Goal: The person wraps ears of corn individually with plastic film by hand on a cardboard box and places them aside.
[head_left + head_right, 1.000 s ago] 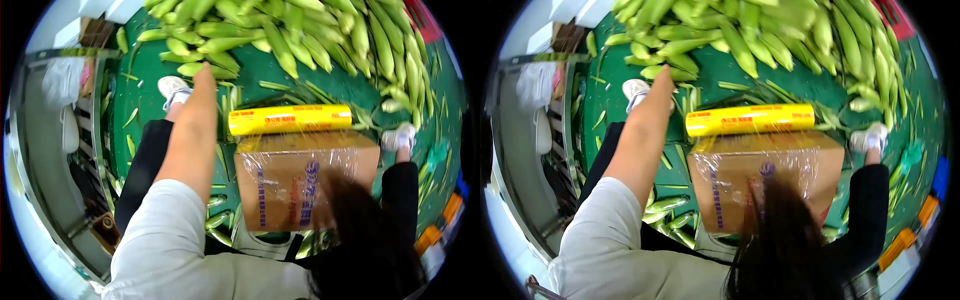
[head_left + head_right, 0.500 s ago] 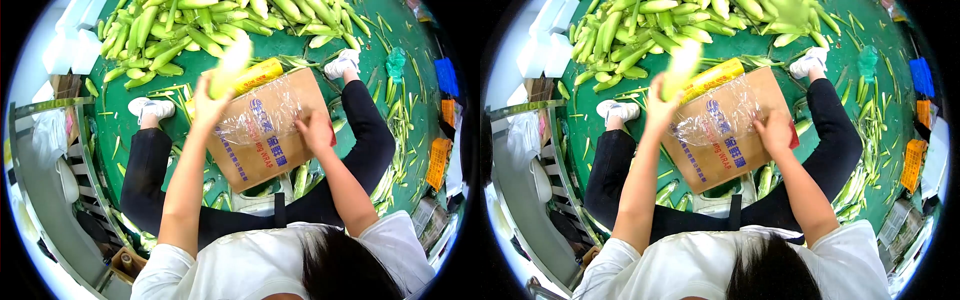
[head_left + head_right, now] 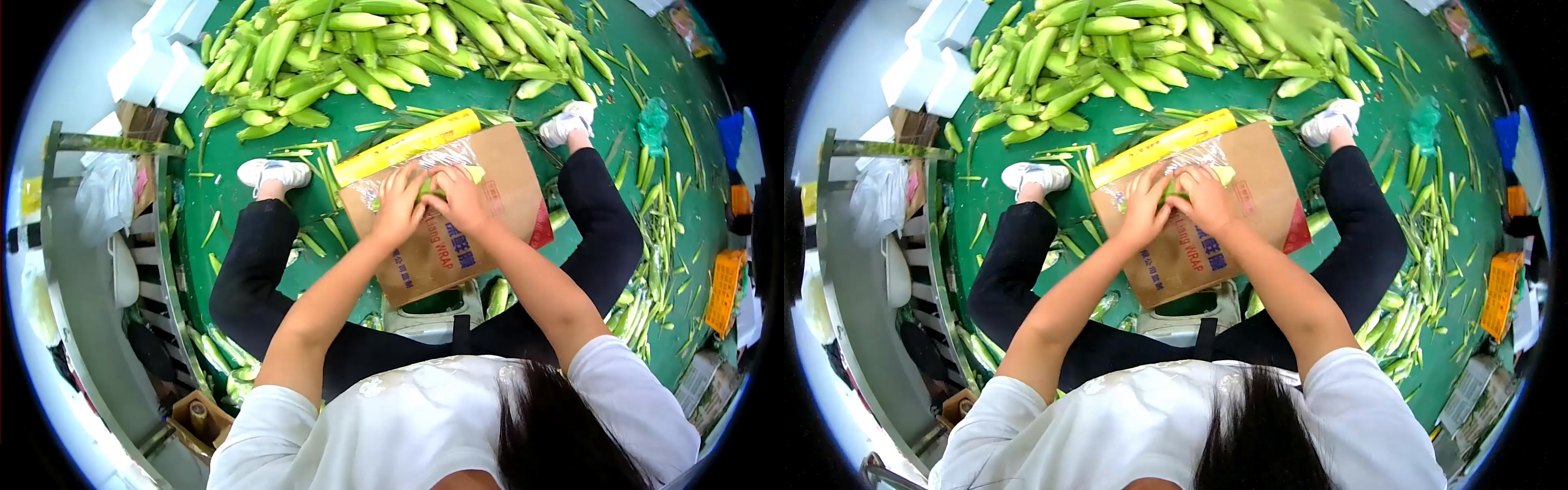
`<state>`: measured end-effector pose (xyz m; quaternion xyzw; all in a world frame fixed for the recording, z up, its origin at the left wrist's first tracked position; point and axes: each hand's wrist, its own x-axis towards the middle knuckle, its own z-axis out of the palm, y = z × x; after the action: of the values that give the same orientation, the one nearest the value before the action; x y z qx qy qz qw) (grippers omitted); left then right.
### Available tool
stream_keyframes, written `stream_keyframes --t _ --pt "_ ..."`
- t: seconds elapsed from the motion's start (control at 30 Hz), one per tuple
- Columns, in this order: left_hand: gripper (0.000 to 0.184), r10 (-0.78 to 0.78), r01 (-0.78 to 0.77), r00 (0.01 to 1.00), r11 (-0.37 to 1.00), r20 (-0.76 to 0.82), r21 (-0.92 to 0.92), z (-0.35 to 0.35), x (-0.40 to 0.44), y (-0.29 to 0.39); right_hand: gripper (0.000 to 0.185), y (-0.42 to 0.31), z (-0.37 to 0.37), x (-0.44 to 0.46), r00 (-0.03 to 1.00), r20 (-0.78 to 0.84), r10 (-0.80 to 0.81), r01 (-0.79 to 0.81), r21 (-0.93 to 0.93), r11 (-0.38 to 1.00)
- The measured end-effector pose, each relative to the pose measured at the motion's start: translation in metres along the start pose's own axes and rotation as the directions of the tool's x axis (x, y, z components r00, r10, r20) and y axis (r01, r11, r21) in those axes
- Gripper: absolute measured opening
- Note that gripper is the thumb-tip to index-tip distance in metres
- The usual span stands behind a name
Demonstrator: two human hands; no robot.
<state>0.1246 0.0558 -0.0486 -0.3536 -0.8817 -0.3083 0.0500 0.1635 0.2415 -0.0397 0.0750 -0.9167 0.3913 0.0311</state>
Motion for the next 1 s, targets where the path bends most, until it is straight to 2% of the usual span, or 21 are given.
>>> stream_keyframes --t 0.1,0.13,0.23,0.27,0.37,0.4,0.5,0.53,0.57,0.63,0.7,0.77,0.8,0.9,0.93,0.97,1.0 --pt "0.050 0.057 -0.060 0.975 0.998 0.215 0.003 -0.024 -0.070 -0.006 0.049 -0.014 -0.012 0.002 0.983 0.031 -0.184 0.186 -0.196 0.963" --pt "0.048 0.046 -0.048 0.981 0.999 0.186 0.008 -0.030 -0.077 0.000 0.061 -0.004 -0.013 0.003 0.959 0.118 -0.257 0.277 -0.212 0.937" --pt "0.043 -0.174 0.178 0.984 0.960 -0.036 0.215 -0.010 -0.070 0.001 0.057 0.008 -0.008 0.023 0.923 0.296 -0.244 0.333 -0.301 0.894" --pt "0.033 -0.199 0.207 0.978 0.963 -0.066 0.171 -0.001 -0.071 -0.004 0.057 0.006 -0.009 0.031 0.926 0.335 -0.172 0.280 -0.306 0.910" --pt "0.024 -0.308 0.328 0.943 0.923 -0.125 0.199 0.005 -0.065 -0.007 0.057 0.007 -0.012 0.038 0.927 0.361 -0.096 0.197 -0.253 0.947" --pt "0.016 -0.207 0.244 0.959 0.951 -0.196 0.188 0.001 -0.064 -0.009 0.056 0.009 -0.012 0.036 0.935 0.346 -0.077 0.171 -0.249 0.953" --pt "0.009 -0.344 0.342 0.938 0.907 0.034 -0.246 -0.011 -0.069 -0.028 0.056 0.016 -0.017 0.020 0.948 0.244 -0.203 0.258 -0.220 0.941" --pt "0.008 -0.305 0.307 0.951 0.914 0.050 -0.266 -0.029 -0.062 -0.031 0.057 0.014 -0.022 0.013 0.943 0.276 -0.189 0.244 -0.181 0.953" --pt "0.007 -0.264 0.289 0.952 0.942 0.157 -0.170 -0.051 -0.056 -0.031 0.057 0.014 -0.024 0.001 0.937 0.292 -0.189 0.247 -0.174 0.953" --pt "0.008 -0.009 0.055 0.965 0.984 0.261 -0.172 -0.081 -0.054 -0.032 0.058 0.014 -0.029 -0.023 0.924 0.329 -0.195 0.259 -0.163 0.952" --pt "0.012 0.051 0.088 0.936 0.924 0.348 -0.372 -0.073 -0.073 -0.028 0.057 0.003 -0.033 -0.049 0.869 0.466 -0.165 0.253 -0.133 0.958" --pt "0.015 -0.069 0.304 0.871 0.853 0.486 -0.424 -0.052 -0.093 -0.022 0.056 -0.009 -0.030 -0.068 0.820 0.561 -0.114 0.219 -0.124 0.968" --pt "0.018 -0.144 0.389 0.838 0.834 0.527 -0.391 -0.032 -0.104 -0.031 0.047 -0.015 -0.027 -0.068 0.818 0.571 -0.069 0.170 -0.124 0.978" --pt "0.023 -0.261 0.291 0.847 0.957 0.464 0.006 -0.029 -0.074 -0.020 0.039 0.010 -0.002 -0.041 0.903 0.337 -0.266 0.360 -0.254 0.898" --pt "0.030 -0.258 0.234 0.880 0.966 0.398 0.108 -0.035 -0.053 -0.018 0.036 0.015 -0.001 -0.020 0.892 0.286 -0.351 0.427 -0.275 0.861" --pt "0.041 -0.153 0.059 0.936 0.956 0.318 0.286 -0.040 -0.029 -0.026 0.036 0.017 -0.004 0.006 0.870 0.230 -0.437 0.491 -0.307 0.816" --pt "0.056 -0.229 0.094 0.894 0.936 0.385 0.339 -0.051 -0.006 -0.038 0.037 0.021 -0.005 0.029 0.883 0.283 -0.374 0.454 -0.316 0.833"
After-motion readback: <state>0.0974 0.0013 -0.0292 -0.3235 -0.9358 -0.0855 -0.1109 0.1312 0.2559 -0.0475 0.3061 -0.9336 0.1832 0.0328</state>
